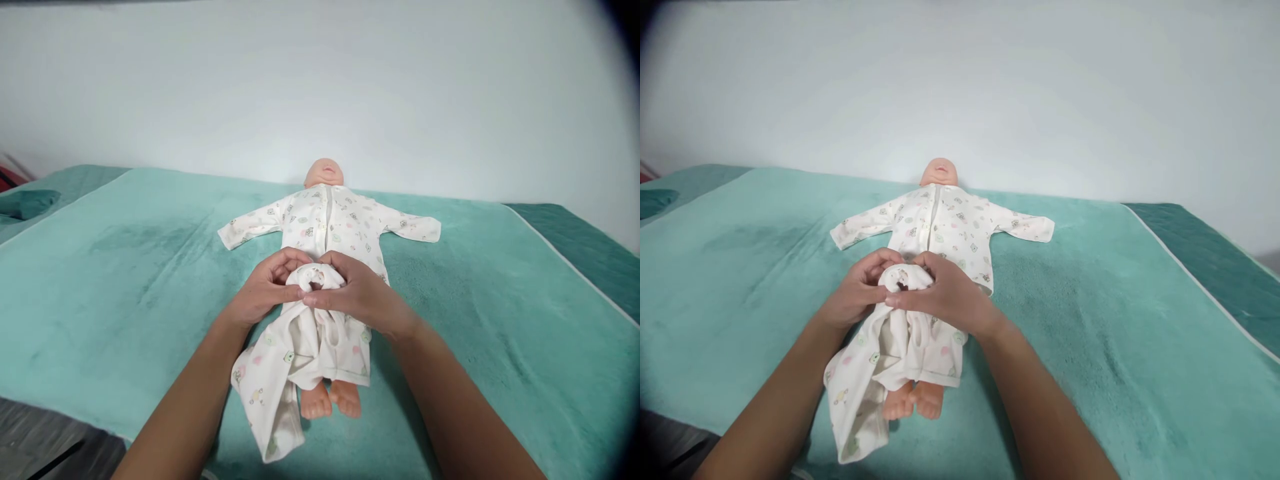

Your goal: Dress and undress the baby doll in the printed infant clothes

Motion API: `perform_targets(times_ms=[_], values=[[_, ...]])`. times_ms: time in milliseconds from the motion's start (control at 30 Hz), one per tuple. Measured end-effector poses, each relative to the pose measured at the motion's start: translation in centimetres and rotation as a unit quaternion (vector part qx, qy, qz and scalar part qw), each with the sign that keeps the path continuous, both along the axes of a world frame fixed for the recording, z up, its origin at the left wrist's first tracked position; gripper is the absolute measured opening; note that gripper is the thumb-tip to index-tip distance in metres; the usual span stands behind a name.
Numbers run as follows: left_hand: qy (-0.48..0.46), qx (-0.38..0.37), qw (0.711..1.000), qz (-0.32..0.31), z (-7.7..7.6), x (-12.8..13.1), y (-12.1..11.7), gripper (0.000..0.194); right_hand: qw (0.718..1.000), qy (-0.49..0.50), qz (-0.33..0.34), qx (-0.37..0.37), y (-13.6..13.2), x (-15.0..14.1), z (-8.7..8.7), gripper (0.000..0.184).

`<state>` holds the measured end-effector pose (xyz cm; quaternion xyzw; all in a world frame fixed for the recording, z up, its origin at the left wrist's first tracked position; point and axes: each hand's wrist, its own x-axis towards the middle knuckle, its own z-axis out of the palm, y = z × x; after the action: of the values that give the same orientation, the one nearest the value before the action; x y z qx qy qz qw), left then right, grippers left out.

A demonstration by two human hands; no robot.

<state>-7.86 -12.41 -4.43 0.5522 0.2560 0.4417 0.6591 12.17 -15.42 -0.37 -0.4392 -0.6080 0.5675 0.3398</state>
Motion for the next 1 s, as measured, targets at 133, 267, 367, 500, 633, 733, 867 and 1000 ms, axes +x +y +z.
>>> perform_targets(times_ms=[133,267,367,500,633,733,867,1000], values=[[0.002,0.004,1.000,0.014,0.05,0.24,0.02,0.039,0.999,-0.039,-0.018,0.026,-0.06,-0.36,-0.16,0.040],[-0.007,0.008,1.000,0.019,0.04,0.31,0.15,0.040,0.999,-0.026,-0.035,0.030,-0.04,-0.51,-0.53,0.042],[-0.007,0.014,1.000,0.019,0.08,0.33,0.15,0.039,0.999,-0.017,-0.043,0.019,-0.09,-0.52,-0.65,0.043],[0.015,0.017,1.000,0.007,0.01,0.26,0.17,0.039,0.999,-0.022,-0.034,0.009,-0.17,-0.45,-0.58,0.044],[0.010,0.011,1.000,0.009,-0.25,0.05,0.23,0.040,1.000,-0.004,-0.016,0.008,-0.17,-0.27,-0.46,0.042],[-0.016,-0.024,1.000,-0.002,-0.12,0.00,0.14,0.036,0.998,0.061,-0.004,-0.031,-0.16,-0.07,-0.49,0.034],[-0.070,-0.064,0.995,-0.038,0.40,0.15,-0.06,0.024,0.981,0.181,-0.006,-0.075,-0.04,0.14,-0.69,0.028],[-0.096,-0.087,0.989,-0.066,0.71,0.36,-0.21,0.024,0.960,0.256,-0.001,-0.109,0.24,0.28,-0.98,0.027]])
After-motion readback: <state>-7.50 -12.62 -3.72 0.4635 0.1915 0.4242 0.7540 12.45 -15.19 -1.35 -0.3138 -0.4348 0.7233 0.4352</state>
